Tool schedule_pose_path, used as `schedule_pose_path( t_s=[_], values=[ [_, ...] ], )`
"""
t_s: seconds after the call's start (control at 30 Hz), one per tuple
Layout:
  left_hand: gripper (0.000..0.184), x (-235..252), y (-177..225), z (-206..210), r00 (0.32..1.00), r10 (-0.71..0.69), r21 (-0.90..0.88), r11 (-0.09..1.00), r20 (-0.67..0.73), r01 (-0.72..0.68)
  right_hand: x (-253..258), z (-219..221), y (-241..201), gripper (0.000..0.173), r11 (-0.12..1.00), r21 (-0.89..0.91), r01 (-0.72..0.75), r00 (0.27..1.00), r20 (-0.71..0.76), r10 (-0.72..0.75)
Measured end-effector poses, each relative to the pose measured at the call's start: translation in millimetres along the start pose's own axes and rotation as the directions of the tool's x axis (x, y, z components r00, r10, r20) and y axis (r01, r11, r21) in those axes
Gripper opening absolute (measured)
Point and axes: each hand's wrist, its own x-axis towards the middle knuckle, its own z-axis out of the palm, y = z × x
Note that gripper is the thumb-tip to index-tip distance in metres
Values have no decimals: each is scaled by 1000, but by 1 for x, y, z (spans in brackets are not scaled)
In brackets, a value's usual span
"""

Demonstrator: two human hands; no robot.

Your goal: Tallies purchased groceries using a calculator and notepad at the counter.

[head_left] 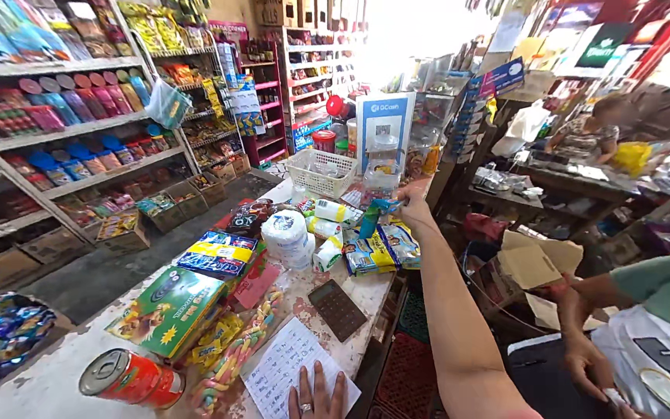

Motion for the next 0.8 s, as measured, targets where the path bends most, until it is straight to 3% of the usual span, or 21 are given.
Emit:
schedule_pose_path(
  t_s=[0.17,0.3,0.4,0.5,0.6,0.7,0.77,0.8],
  values=[
    [59,1,0,1,1000,0,12,1000,-8,0,-6,40,-6,48,960,260,101,986,102,-131],
    [62,1,0,2,1000,8,41,999,-12,-8,1,96,-2,38,824,551,133,974,82,-212],
    [61,-1,1,4,1000,2,69,998,-13,-1,-2,112,14,41,866,473,162,962,120,-245],
    [62,0,2,4,999,1,67,998,-41,2,-6,109,37,49,968,128,215,950,203,-238],
    [61,-1,2,9,997,5,55,999,-73,-1,0,108,67,50,964,-137,230,944,271,-187],
    [58,-1,2,10,994,7,74,997,-107,1,-22,91,65,43,960,-63,271,947,197,-254],
    [57,-1,2,12,992,7,74,997,-126,2,-61,88,51,35,930,172,324,935,88,-342],
    [57,0,1,13,990,7,66,998,-140,3,-86,92,45,42,897,290,334,922,95,-374]
  ],
)
